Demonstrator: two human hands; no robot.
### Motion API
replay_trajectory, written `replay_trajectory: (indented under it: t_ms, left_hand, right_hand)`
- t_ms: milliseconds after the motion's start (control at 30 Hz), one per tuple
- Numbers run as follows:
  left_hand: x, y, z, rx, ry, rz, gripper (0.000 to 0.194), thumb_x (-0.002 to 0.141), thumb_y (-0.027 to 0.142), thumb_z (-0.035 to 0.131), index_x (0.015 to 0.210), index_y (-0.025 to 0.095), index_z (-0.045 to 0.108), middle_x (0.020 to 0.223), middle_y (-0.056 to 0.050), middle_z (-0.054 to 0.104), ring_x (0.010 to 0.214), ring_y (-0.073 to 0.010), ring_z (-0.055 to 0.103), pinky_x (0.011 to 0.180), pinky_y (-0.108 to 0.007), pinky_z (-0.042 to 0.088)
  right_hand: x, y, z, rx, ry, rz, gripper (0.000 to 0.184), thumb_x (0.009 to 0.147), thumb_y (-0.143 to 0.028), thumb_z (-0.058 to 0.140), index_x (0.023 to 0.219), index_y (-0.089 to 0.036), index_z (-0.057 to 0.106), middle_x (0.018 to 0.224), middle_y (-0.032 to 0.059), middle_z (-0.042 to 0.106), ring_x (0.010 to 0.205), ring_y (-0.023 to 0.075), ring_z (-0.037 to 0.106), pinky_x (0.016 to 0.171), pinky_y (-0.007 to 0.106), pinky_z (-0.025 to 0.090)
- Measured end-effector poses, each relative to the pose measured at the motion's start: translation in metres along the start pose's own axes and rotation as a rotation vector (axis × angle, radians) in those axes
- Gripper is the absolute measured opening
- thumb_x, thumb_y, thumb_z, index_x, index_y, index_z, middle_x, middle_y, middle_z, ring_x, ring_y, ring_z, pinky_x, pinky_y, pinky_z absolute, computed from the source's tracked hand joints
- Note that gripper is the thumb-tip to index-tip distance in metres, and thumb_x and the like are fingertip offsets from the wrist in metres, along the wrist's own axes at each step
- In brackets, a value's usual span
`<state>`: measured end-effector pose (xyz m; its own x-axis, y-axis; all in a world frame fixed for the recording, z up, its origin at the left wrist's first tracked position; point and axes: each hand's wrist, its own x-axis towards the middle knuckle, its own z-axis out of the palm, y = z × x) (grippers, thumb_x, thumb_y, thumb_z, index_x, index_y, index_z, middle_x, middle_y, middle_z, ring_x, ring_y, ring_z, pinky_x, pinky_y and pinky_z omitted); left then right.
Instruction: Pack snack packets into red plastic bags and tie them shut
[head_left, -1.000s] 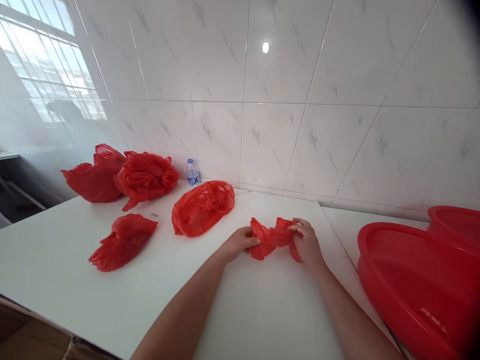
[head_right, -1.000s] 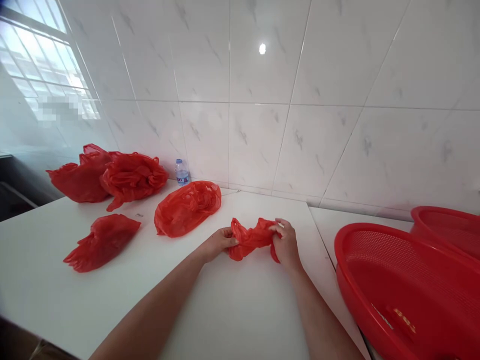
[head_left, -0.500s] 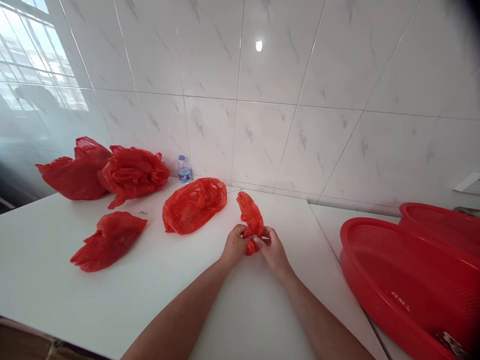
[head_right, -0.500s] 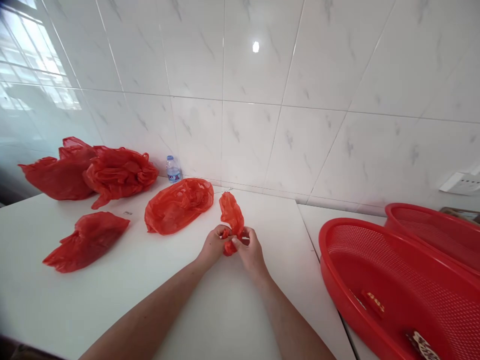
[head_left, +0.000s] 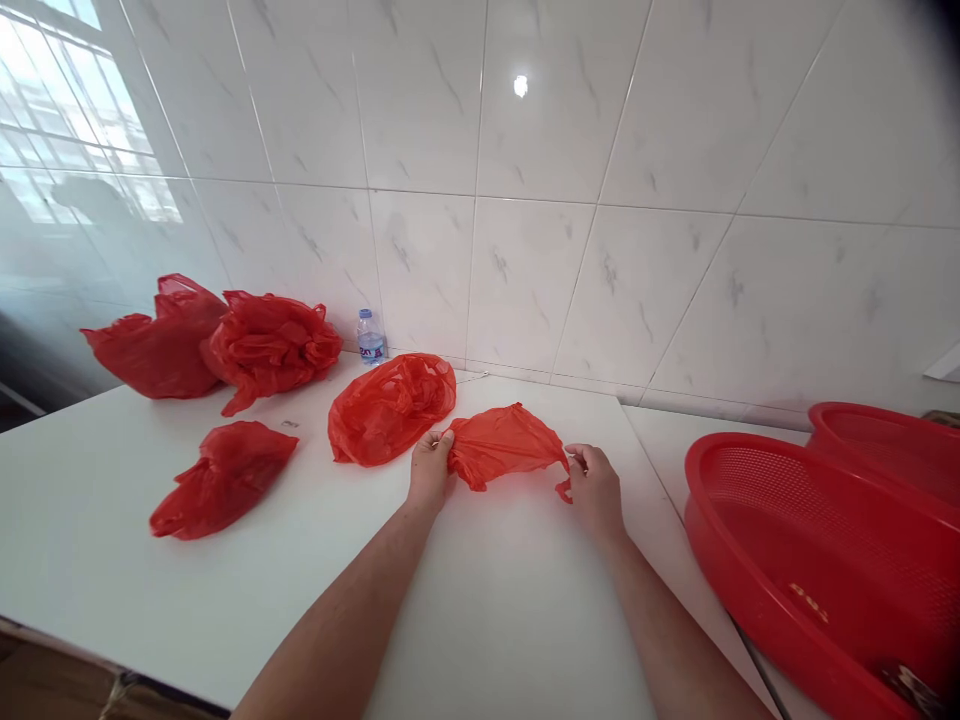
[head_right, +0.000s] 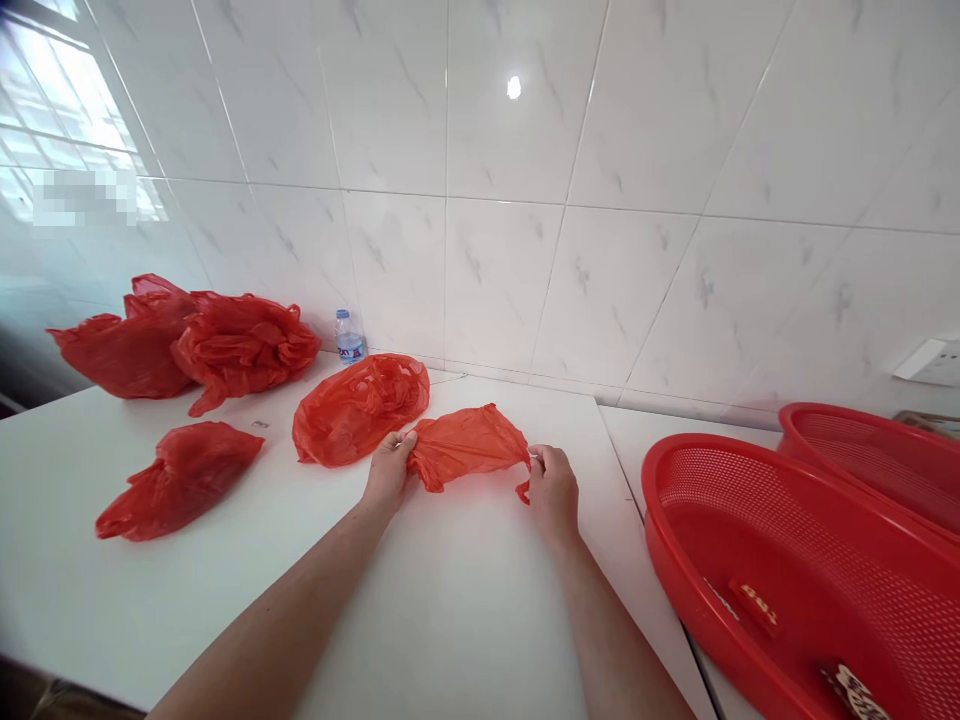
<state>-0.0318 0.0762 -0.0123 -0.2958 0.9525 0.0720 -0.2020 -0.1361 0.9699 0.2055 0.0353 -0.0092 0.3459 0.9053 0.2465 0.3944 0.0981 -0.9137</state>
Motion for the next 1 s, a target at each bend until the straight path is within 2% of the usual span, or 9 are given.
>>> replay_trajectory:
  t_ms: [100,167,233,300,433,567,667,833,1000]
  left_hand:
    - [-0.006,0.012,-0.003,0.111,0.141,0.134,0.029,0.076,0.044,0.059,0.09,0.021,0.05,0.091,-0.004,0.056,0.084,-0.0177,0.055,0.078,-0.036,0.046]
    - [-0.013,0.021,-0.001,0.317,0.12,0.382,0.03,0.078,0.04,0.06,0.101,0.022,0.053,0.105,-0.006,0.055,0.1,-0.021,0.052,0.092,-0.039,0.04]
    - [-0.022,0.024,0.006,0.588,-0.102,0.647,0.031,0.077,0.039,0.062,0.104,0.023,0.057,0.111,-0.008,0.056,0.108,-0.0247,0.049,0.097,-0.041,0.035]
    - [-0.029,0.021,0.014,0.781,-0.365,0.729,0.039,0.07,0.039,0.069,0.105,0.024,0.061,0.111,-0.009,0.058,0.107,-0.0288,0.05,0.097,-0.044,0.034]
    - [-0.032,0.006,0.024,0.664,-0.425,0.366,0.036,0.05,0.026,0.079,0.083,0.023,0.065,0.087,-0.007,0.062,0.091,-0.0312,0.054,0.084,-0.041,0.037]
    - [-0.026,0.0,0.019,0.383,-0.355,0.115,0.012,0.066,0.026,0.061,0.057,0.021,0.054,0.062,-0.002,0.054,0.069,-0.0214,0.053,0.064,-0.031,0.037]
    - [-0.025,0.003,0.016,0.228,-0.357,0.034,0.017,0.074,0.033,0.05,0.064,0.02,0.053,0.063,-0.001,0.055,0.058,-0.0154,0.05,0.055,-0.027,0.036]
    - [-0.031,0.008,0.015,-0.01,-0.387,-0.106,0.024,0.077,0.041,0.048,0.067,0.019,0.047,0.06,0.001,0.052,0.052,-0.0114,0.047,0.05,-0.024,0.037]
    - [-0.036,0.007,0.021,-0.184,-0.414,-0.239,0.03,0.076,0.044,0.055,0.078,0.015,0.057,0.075,-0.007,0.061,0.065,-0.017,0.057,0.056,-0.028,0.043]
  right_hand:
    - [-0.003,-0.003,0.002,-0.065,0.022,-0.105,0.025,0.085,-0.035,0.041,0.098,-0.027,0.061,0.106,0.0036,0.058,0.05,0.0099,0.054,0.05,0.029,0.045]
    - [-0.006,-0.004,0.004,-0.131,0.021,-0.185,0.026,0.087,-0.032,0.038,0.1,-0.027,0.06,0.105,0.0038,0.058,0.049,0.0101,0.052,0.052,0.03,0.044]
    - [-0.007,-0.004,0.005,-0.202,0.008,-0.263,0.028,0.089,-0.03,0.035,0.103,-0.026,0.059,0.105,0.0042,0.058,0.049,0.0105,0.052,0.055,0.031,0.044]
    - [-0.007,-0.004,0.005,-0.271,-0.01,-0.358,0.028,0.091,-0.028,0.033,0.105,-0.026,0.058,0.102,0.0045,0.058,0.055,0.0123,0.054,0.059,0.032,0.045]
    - [-0.004,-0.006,0.0,-0.398,0.029,-0.53,0.029,0.09,-0.021,0.033,0.103,-0.023,0.059,0.095,0.0066,0.059,0.081,0.0195,0.058,0.071,0.033,0.046]
    - [-0.017,-0.019,0.006,-0.553,0.173,-0.658,0.023,0.088,-0.022,0.04,0.092,-0.02,0.062,0.09,0.0097,0.059,0.089,0.0241,0.054,0.079,0.039,0.043]
    - [-0.039,-0.032,0.028,-0.553,0.039,-0.724,0.019,0.088,-0.027,0.044,0.087,-0.021,0.062,0.08,0.0073,0.059,0.077,0.0208,0.054,0.072,0.035,0.043]
    - [-0.048,-0.034,0.052,-0.407,-0.068,-0.495,0.028,0.085,-0.041,0.05,0.103,-0.023,0.061,0.099,0.0096,0.064,0.089,0.0254,0.058,0.075,0.038,0.045]
    - [-0.021,-0.015,0.032,0.337,-0.288,0.138,0.056,0.081,-0.058,0.05,0.127,-0.027,0.047,0.121,0.009,0.059,0.099,0.0251,0.061,0.075,0.037,0.052]
